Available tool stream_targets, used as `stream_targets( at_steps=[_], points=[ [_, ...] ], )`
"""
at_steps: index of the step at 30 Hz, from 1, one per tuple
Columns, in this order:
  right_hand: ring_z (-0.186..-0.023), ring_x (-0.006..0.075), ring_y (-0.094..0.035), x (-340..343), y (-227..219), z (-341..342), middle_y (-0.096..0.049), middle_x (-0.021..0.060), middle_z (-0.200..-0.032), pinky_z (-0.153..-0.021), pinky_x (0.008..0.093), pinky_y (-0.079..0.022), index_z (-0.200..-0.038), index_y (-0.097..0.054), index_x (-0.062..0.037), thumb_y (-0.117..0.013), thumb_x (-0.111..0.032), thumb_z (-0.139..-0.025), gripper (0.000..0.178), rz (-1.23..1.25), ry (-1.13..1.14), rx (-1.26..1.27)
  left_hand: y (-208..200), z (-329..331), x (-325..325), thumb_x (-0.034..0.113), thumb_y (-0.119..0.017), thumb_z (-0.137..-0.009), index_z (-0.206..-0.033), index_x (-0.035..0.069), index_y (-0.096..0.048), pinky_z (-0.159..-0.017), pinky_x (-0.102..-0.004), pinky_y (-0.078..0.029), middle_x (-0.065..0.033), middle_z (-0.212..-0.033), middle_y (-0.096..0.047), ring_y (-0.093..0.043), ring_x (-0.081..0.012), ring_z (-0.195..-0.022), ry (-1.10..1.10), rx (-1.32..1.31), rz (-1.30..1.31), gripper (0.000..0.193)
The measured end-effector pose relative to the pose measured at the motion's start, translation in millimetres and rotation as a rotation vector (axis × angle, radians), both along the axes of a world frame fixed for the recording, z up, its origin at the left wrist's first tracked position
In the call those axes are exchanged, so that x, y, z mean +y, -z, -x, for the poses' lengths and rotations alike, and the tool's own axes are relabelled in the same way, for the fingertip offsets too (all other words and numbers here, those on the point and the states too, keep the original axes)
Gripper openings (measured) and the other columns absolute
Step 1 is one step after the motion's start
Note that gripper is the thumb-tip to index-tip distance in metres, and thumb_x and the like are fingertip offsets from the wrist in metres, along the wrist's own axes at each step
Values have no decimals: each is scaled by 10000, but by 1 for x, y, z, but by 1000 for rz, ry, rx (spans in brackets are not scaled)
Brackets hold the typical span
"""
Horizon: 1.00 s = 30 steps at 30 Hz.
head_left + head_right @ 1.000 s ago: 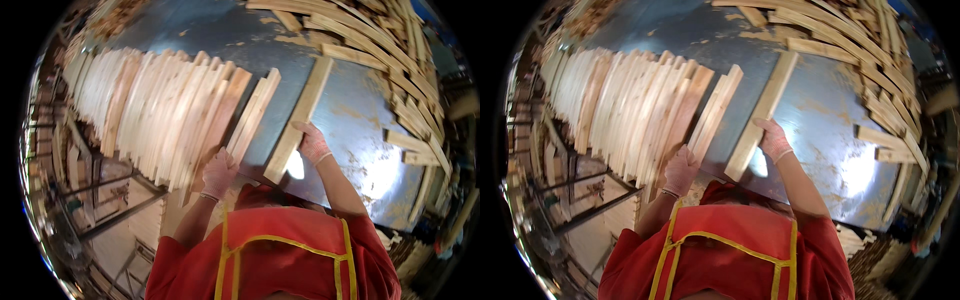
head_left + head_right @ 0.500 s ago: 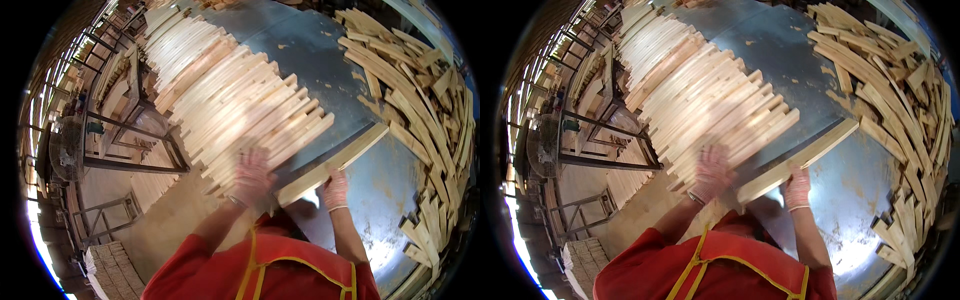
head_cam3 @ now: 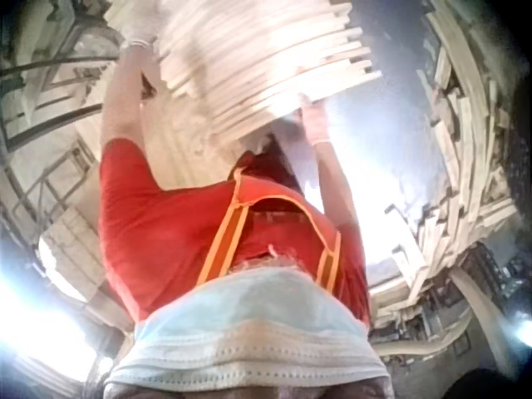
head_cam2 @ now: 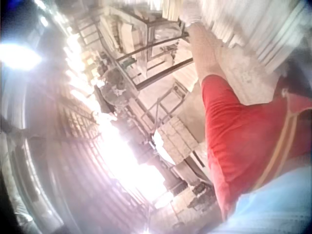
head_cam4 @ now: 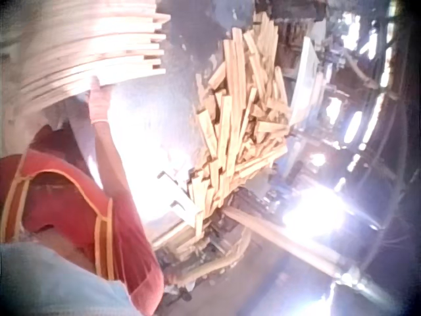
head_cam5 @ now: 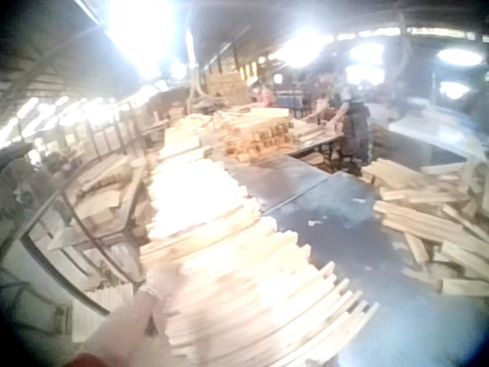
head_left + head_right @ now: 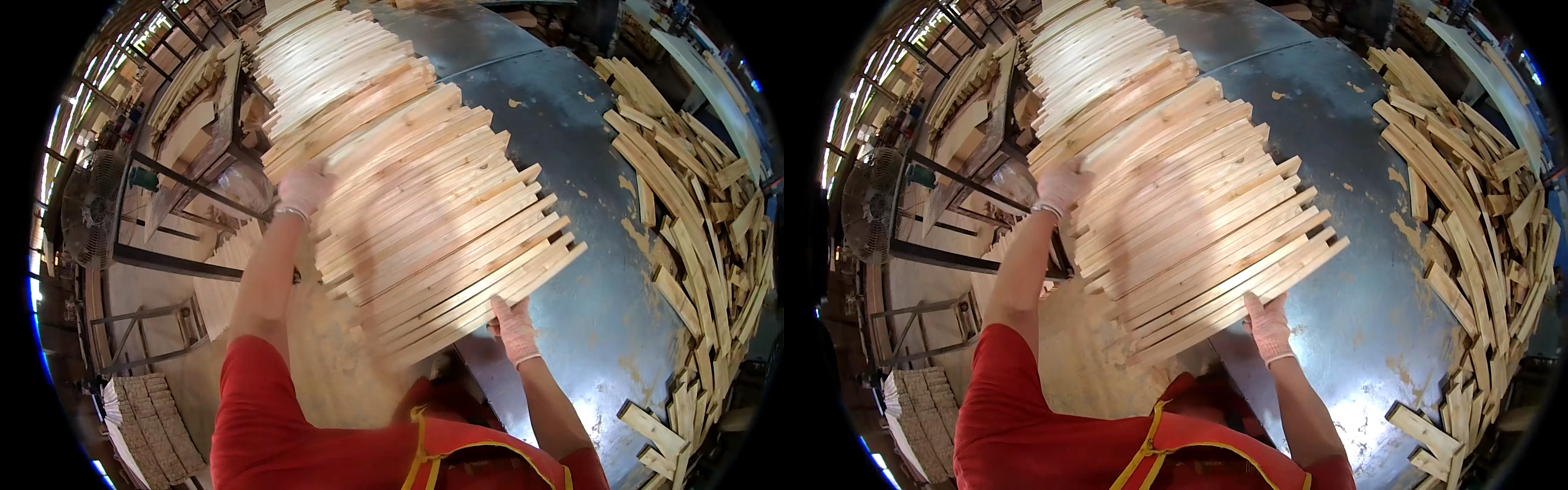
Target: The person picks up individual wooden planks from a large pile on a metal table and stacks them neatly on the left side. The person handles the planks by hand, aligning them into a growing stack while another worker is visible in the background.
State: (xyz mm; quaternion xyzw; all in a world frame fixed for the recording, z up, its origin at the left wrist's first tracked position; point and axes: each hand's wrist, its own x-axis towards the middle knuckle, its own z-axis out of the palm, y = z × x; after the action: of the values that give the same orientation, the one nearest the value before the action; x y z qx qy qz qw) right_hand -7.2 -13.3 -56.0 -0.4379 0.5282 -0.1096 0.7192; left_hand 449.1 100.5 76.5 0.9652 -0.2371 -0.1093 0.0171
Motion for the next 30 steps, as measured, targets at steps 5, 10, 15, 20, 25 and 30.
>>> stream_targets(
  at_steps=[5, 10, 15, 20, 25, 30],
  points=[
    [-670, 103, -557, -2, 20, -7, -628, 58, -1005, -558, 282, -505, -1579, -228, -146, -732, -337, -1007, 786, 79, -9, 5, 24, -32, -16, 383, -610, -976, -1422, 161, -588, -1194, -523, -393, -91, -1560, -556, -459, -326, -1499, -145, -525, -100, 499],
    [-1372, 419, -597, -19, 18, -6, -603, 350, -1445, -1167, 430, -460, -1605, -131, 154, -688, -541, -987, 1084, 79, -300, 262, 105, 102, -53, 389, -642, -981, -1556, 104, -525, -1255, -522, -342, -150, -1584, -528, -446, -371, -1498, 706, -641, 339, 652],
    [-1270, 381, -648, -54, 38, 80, -693, 197, -1362, -1118, 406, -487, -1542, -477, -36, -668, -498, -967, 762, 943, -667, 208, 65, 324, -76, 453, -693, -947, -1615, 51, -427, -1259, -510, -339, -189, -1598, -492, -444, -385, -1490, 1052, -233, 229, 823],
    [-1154, 290, -688, -53, -45, 292, -741, 152, -1226, -1044, 377, -517, -1419, -607, -82, -647, -445, -988, 565, 402, 231, 60, 82, 428, -99, 479, -760, -887, -1639, 95, -397, -1268, -484, -315, -150, -1632, -449, -384, -364, -1530, 1328, -150, 155, 919],
    [-1115, 389, -691, -33, -24, 593, -723, 239, -1169, -982, 437, -545, -1388, -605, 25, -672, -358, -981, 563, 736, 1137, 722, 81, 585, -145, 454, -863, -783, -1619, 90, -423, -1245, -550, -310, -156, -1613, -449, -384, -377, -1521, 1565, 113, 265, 1012],
    [-1424, 433, -561, 6, -1, 806, -567, 339, -1514, -1185, 435, -423, -1533, -469, 110, -760, -483, -841, 957, 349, 1717, 1020, 82, 771, -239, 478, -919, -696, -1542, 67, -490, -1199, -556, -373, -164, -1559, -484, -416, -406, -1482, 1829, 114, 517, 1034]
  ],
)
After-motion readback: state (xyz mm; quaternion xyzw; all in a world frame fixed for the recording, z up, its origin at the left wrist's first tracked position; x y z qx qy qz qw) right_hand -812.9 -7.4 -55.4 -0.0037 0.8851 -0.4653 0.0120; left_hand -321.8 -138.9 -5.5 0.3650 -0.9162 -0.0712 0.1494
